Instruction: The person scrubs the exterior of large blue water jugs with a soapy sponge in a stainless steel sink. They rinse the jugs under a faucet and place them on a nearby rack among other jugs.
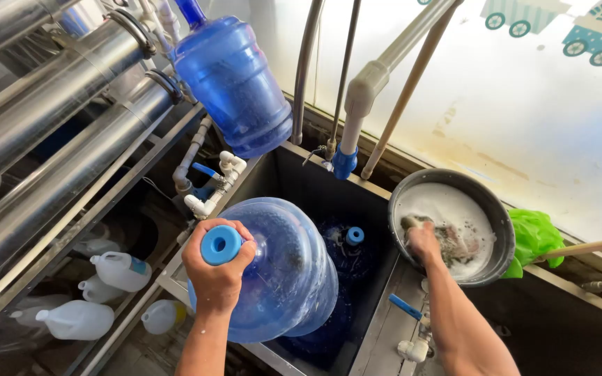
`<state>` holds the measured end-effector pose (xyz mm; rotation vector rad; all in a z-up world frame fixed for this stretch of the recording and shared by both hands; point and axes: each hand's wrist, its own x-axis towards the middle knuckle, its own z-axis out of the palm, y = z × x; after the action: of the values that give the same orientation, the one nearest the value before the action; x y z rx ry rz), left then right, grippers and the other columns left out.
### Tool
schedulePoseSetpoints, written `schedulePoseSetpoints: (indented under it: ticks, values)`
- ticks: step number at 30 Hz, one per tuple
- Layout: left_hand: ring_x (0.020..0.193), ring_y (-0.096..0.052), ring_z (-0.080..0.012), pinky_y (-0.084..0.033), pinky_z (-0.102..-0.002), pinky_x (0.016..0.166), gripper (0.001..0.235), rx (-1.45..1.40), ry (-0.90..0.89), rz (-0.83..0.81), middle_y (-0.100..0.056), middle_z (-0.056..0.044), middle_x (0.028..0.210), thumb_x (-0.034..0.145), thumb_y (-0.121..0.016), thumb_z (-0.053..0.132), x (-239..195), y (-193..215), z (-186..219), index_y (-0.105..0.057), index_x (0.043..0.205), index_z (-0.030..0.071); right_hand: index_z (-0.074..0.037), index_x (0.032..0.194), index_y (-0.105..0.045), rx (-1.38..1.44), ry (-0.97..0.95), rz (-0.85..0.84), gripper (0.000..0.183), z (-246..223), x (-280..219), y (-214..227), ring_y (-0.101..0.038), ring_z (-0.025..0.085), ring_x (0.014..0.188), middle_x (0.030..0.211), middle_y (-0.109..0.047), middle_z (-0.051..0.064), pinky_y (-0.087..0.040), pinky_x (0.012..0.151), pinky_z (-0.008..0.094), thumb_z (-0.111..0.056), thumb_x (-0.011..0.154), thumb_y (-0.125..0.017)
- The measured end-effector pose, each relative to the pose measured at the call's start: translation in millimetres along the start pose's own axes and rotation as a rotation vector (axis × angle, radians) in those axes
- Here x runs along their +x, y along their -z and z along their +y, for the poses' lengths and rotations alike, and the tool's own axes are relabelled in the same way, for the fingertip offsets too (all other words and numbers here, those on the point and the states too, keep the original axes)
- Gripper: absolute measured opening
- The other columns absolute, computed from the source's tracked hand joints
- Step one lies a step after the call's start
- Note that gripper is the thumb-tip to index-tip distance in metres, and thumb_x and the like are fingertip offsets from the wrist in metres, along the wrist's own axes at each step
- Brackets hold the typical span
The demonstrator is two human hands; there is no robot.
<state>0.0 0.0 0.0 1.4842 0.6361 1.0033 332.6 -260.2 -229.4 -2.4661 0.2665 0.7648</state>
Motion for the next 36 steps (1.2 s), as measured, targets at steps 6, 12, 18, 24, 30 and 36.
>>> schedulePoseSetpoints:
  ticks: [6, 12, 18, 24, 30, 36]
  values:
    - [0.076, -0.067, -0.0182, -0.055, -0.039, 0.080, 0.029, -0.041, -0.051, 0.075, -0.069, -0.011, 0.072, 0.064, -0.075, -0.014, 8.2, -7.3, -26.8, -0.063, 0.085, 0.002, -0.019, 0.140, -0.026, 0.827, 0.339, -0.047, 0.070, -51.8, -48.3, -32.8, -0.057, 0.017, 0.085, 0.096, -0.049, 0.005, -0.042, 0.066, 0.022, -0.025, 0.082, -0.065]
    - [0.078, -0.070, -0.0200, -0.053, -0.039, 0.086, 0.024, 0.088, -0.065, 0.028, -0.071, -0.008, 0.075, 0.062, -0.077, -0.005, 21.2, -10.9, -45.4, -0.066, 0.080, 0.007, -0.021, 0.123, -0.065, 0.036, 1.080, -0.019, 0.043, -154.3, -233.7, -58.4, -0.057, 0.047, 0.114, 0.123, -0.058, 0.020, -0.045, 0.102, 0.056, -0.033, 0.081, -0.065]
    - [0.071, -0.069, -0.0158, -0.054, -0.032, 0.082, 0.025, 0.044, -0.107, -0.002, -0.070, -0.003, 0.067, 0.060, -0.076, -0.007, 38.4, 13.6, -50.9, -0.066, 0.075, 0.009, -0.029, 0.122, -0.075, 0.026, 0.821, -0.028, 0.045, -193.6, -219.6, -105.1, -0.070, 0.038, 0.110, 0.115, -0.076, 0.011, -0.054, 0.097, 0.053, -0.057, 0.090, -0.060]
    - [0.068, -0.060, -0.0082, -0.050, -0.028, 0.075, 0.022, 0.045, -0.061, 0.126, -0.061, -0.002, 0.061, 0.062, -0.074, -0.005, 71.6, 53.2, -81.2, -0.066, 0.076, 0.010, -0.005, 0.128, -0.070, -0.055, 1.487, 0.492, 0.042, -155.4, -353.5, -151.9, -0.058, 0.044, 0.128, 0.134, -0.066, 0.020, -0.040, 0.109, 0.055, -0.015, 0.087, -0.066]
    - [0.065, -0.069, -0.0155, -0.056, -0.036, 0.079, 0.025, -0.072, -0.096, -0.140, -0.070, -0.008, 0.063, 0.058, -0.073, -0.010, 81.3, 91.2, -42.5, -0.065, 0.075, 0.006, -0.027, 0.126, -0.074, -0.074, 1.138, 0.119, 0.037, -246.9, -270.0, -160.6, -0.067, 0.035, 0.118, 0.131, -0.071, 0.002, -0.053, 0.101, 0.051, -0.034, 0.092, -0.061]
    - [0.072, -0.074, -0.0233, -0.057, -0.041, 0.082, 0.031, -0.283, -0.124, -0.195, -0.071, -0.014, 0.068, 0.060, -0.073, -0.016, 98.6, 144.5, -63.7, -0.063, 0.084, 0.001, -0.032, 0.109, -0.082, 0.212, 0.697, -0.365, 0.035, -250.6, -214.5, -182.5, -0.067, 0.032, 0.119, 0.116, -0.078, 0.004, -0.052, 0.101, 0.048, -0.057, 0.088, -0.069]
